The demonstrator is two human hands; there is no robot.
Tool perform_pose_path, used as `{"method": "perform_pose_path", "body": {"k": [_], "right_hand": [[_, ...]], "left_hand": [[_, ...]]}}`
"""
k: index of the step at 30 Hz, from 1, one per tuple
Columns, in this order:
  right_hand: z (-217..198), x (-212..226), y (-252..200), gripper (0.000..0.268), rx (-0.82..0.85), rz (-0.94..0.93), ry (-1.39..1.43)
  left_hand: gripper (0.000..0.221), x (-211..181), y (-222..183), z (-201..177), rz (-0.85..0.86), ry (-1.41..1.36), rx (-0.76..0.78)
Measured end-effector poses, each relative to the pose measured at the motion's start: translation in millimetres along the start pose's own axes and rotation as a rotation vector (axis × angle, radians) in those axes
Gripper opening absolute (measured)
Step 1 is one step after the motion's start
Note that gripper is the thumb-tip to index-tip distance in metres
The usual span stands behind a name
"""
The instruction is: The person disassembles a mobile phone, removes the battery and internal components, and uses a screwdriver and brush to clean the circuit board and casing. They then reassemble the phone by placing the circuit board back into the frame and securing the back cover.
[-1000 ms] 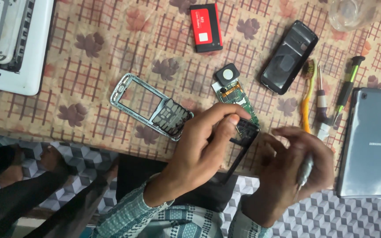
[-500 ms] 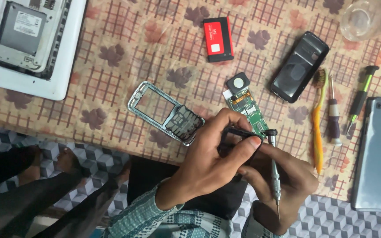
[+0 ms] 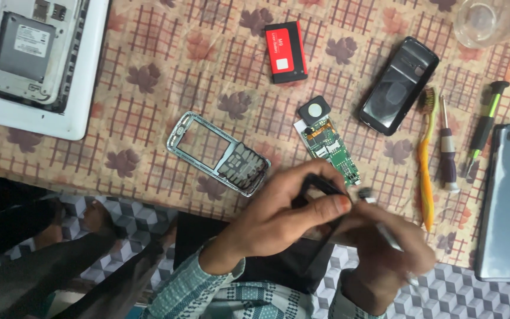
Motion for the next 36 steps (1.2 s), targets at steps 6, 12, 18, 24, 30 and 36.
{"method": "perform_pose_path", "body": {"k": [6,12,18,24,30,36], "right_hand": [[-28.0,-14.0,-17.1,0.079,-0.121,-0.137,0.280],[-55.0,-45.2,-47.7,0.075,-0.314,-0.071,0.333],[-38.7,-42.5,-42.8,0.059,-0.337,0.140,0.084],[-23.7,-16.3,7.4,0.038,-0.363,0.281,-0.072],[-56.4,34.0,45.4,0.034,-0.429,0.166,-0.811],[-75.5,56.9,60.8,0.030,-0.267,-0.154,-1.127]], "left_hand": [[0.044,12.5,-4.2,9.7,-0.305,-0.390,0.157],[0.051,-30.3,-15.3,12.8,0.106,-0.099,0.215],[0.034,-5.8,-11.2,7.3,-0.068,-0.646,0.213],[0.061,6.7,-5.0,-0.4,-0.055,-0.531,0.118],[0.071,-0.2,-3.6,-2.8,-0.041,-0.639,0.123],[0.055,2.8,-3.3,-5.1,-0.073,-0.562,0.083]]}}
Point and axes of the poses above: each hand's wrist, its own y-axis towards the middle knuckle, its own z-axis out of the palm, x = y × z, the point moved 9 cm from there along y, towards the middle knuckle, and after that the axes turned 3 degrees about -z, right-handed, at the moved point
